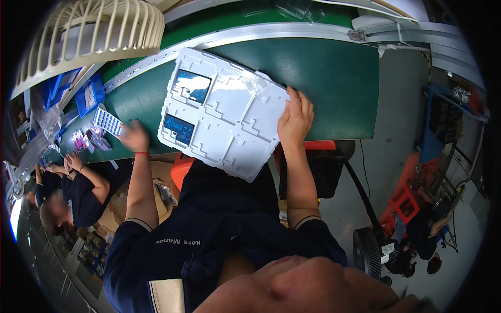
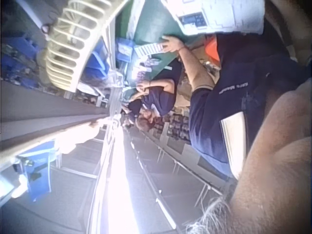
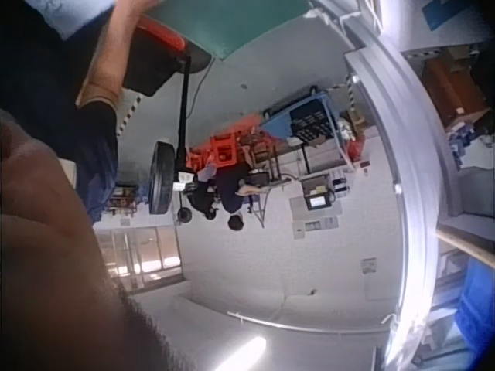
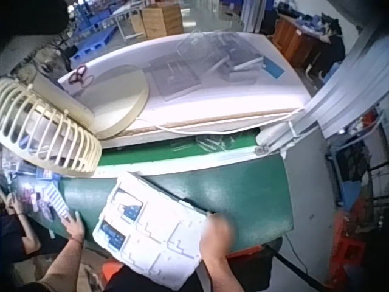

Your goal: The person unpacks blue electronic components from a white plastic tray and places them into clear plastic clamshell packaging. They then pick up a small white paper insert and place it inside the packaging with the component. The person repeats this process for multiple units, arranging the finished packages on the green workbench.

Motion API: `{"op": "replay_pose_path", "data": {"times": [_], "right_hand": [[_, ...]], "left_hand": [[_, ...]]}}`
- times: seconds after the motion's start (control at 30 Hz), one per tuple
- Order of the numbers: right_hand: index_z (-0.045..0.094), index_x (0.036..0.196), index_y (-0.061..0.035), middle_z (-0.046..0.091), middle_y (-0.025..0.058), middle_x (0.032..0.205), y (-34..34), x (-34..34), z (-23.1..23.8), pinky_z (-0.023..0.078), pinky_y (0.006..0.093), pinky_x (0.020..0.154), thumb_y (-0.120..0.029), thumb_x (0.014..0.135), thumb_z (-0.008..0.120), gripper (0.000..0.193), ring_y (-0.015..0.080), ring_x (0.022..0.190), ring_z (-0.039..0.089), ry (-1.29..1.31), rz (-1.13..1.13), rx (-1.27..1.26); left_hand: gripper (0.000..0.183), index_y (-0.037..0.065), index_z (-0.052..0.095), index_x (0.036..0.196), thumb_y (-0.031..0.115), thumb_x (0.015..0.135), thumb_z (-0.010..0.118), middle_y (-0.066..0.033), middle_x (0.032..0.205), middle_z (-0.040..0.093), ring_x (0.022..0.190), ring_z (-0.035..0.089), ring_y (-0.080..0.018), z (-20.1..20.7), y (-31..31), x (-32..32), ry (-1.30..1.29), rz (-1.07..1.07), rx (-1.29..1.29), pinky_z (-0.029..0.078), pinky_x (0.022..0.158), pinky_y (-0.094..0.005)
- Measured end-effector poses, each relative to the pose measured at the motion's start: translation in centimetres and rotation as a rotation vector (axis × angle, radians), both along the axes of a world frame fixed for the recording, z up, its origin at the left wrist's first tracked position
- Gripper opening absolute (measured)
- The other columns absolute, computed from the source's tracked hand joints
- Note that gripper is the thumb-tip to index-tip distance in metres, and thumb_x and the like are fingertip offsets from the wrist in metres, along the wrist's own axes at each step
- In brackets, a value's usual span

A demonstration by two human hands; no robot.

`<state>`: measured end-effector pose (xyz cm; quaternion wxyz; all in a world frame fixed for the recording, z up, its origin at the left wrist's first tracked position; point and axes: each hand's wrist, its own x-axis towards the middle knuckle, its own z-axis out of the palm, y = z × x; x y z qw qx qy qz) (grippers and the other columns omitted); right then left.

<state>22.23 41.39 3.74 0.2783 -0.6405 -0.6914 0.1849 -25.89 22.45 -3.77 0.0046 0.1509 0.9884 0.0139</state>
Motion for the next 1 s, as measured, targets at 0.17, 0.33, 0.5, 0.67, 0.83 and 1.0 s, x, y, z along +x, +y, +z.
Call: {"op": "replay_pose_path", "data": {"times": [0.17,0.33,0.5,0.67,0.83,1.0], "right_hand": [[0.062,0.119,-0.0111,0.059,0.0123,0.114,-2.1,4.8,-0.5,0.041,0.0436,0.088,-0.003,0.084,0.054,0.037,0.0319,0.105,0.055,-0.048,-0.171,0.021],[0.061,0.12,-0.0079,0.058,0.0207,0.112,-4.0,12.8,-1.4,0.043,0.046,0.087,-0.004,0.085,0.05,0.037,0.0375,0.101,0.056,-0.14,-0.428,0.096],[0.061,0.119,-0.0035,0.057,0.0223,0.11,-5.0,20.0,-2.3,0.045,0.0454,0.086,-0.003,0.086,0.051,0.035,0.0389,0.097,0.056,-0.171,-0.685,0.118],[0.061,0.119,-0.0019,0.058,0.0211,0.107,-4.4,23.5,-3.5,0.045,0.0438,0.086,-0.001,0.085,0.053,0.035,0.037,0.097,0.056,-0.275,-0.812,0.119],[0.061,0.118,-0.0009,0.06,0.021,0.105,-1.9,23.6,-3.3,0.046,0.0422,0.087,-0.001,0.085,0.052,0.034,0.0367,0.097,0.057,-0.341,-0.804,0.118],[0.062,0.112,0.0044,0.06,0.0285,0.102,-1.5,27.0,-6.5,0.045,0.0456,0.087,-0.003,0.085,0.049,0.031,0.0411,0.092,0.058,-0.308,-0.735,0.241]], "left_hand": [[0.076,0.033,0.014,0.151,0.072,0.087,0.033,-0.0262,0.154,0.002,0.142,0.007,-0.0448,-0.5,0.7,0.3,-0.005,-0.006,-0.01,0.017,0.109,-0.0579],[0.068,0.033,0.018,0.15,0.068,0.091,0.027,-0.0216,0.155,0.008,0.142,0.011,-0.0409,-0.6,1.3,2.9,-0.036,0.048,-0.022,0.017,0.109,-0.0596],[0.065,0.033,0.02,0.15,0.065,0.093,0.026,-0.0181,0.156,0.011,0.143,0.012,-0.037,-0.4,2.3,4.2,-0.012,0.049,-0.007,0.013,0.11,-0.0597],[0.065,0.032,0.022,0.149,0.065,0.093,0.027,-0.0177,0.155,0.014,0.143,0.014,-0.036,0.0,2.8,4.7,0.003,0.057,-0.002,0.014,0.11,-0.0593],[0.064,0.033,0.024,0.148,0.064,0.093,0.027,-0.0179,0.155,0.015,0.143,0.014,-0.0351,0.4,3.0,4.8,0.024,0.079,-0.017,0.015,0.11,-0.0591],[0.063,0.028,0.032,0.146,0.06,0.092,0.034,-0.0168,0.15,0.025,0.137,0.023,-0.0408,1.3,3.6,5.7,0.023,0.023,-0.054,0.022,0.101,-0.0683]]}}
